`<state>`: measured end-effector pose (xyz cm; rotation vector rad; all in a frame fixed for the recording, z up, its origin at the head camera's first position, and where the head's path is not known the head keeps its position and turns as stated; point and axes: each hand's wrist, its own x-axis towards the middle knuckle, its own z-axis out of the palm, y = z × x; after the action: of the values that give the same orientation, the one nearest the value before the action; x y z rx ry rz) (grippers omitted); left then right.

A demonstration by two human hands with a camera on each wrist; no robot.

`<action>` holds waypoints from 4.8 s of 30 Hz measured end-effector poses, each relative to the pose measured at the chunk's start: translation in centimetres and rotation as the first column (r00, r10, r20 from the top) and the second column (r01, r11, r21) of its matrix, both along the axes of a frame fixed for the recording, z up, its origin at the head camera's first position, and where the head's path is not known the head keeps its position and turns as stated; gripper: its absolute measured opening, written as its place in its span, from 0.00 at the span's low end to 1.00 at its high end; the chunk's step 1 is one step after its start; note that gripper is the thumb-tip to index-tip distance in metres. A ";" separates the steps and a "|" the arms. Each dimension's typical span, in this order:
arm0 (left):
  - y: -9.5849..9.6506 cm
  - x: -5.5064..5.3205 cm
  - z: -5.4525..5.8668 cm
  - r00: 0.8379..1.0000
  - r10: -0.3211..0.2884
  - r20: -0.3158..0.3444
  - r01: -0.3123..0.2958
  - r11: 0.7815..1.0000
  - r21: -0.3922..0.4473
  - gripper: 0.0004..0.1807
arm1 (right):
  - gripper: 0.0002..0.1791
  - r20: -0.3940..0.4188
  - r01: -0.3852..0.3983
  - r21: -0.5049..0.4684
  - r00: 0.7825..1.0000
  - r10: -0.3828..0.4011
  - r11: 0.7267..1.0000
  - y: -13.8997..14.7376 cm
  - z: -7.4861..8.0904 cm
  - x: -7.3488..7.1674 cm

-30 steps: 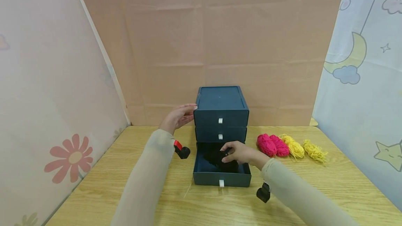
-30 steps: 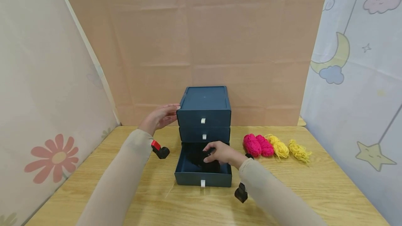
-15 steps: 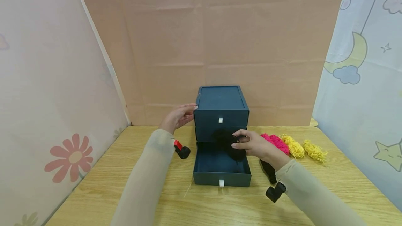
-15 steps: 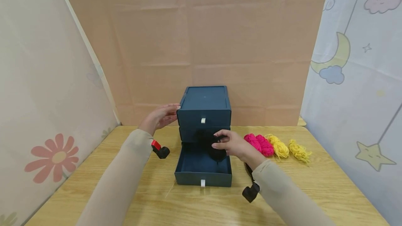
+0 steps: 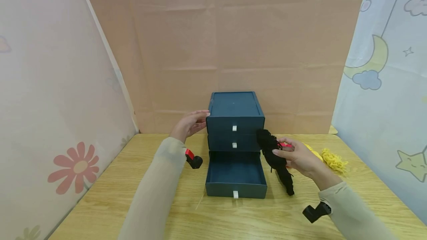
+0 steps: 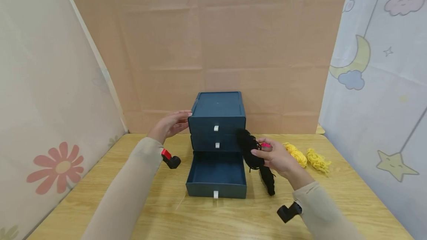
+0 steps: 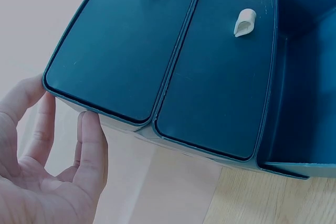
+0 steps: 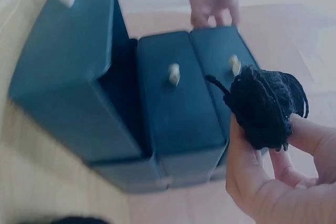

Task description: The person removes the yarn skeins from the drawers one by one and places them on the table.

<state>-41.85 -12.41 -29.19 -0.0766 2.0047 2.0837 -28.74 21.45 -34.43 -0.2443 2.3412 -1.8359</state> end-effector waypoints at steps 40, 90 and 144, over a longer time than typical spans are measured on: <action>-0.1 0.0 -0.1 1.000 0.018 0.006 -0.018 1.000 -0.001 0.19 | 0.22 0.041 0.142 0.425 0.984 -0.176 0.894 8.4 -8.0 0.1; 0.0 -0.1 0.0 1.000 0.014 0.014 -0.015 1.000 0.021 0.19 | 0.29 -0.012 0.165 0.339 0.985 -0.172 0.926 8.3 -4.1 0.4; 0.0 -0.2 -0.2 1.000 0.010 0.013 -0.010 1.000 0.010 0.20 | 0.15 0.397 -0.337 -0.203 0.830 0.392 0.919 -9.7 -9.4 4.9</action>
<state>-42.04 -12.45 -29.34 -0.0986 1.9906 2.0937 -23.88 11.73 -43.86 -0.2505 1.7425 -1.6425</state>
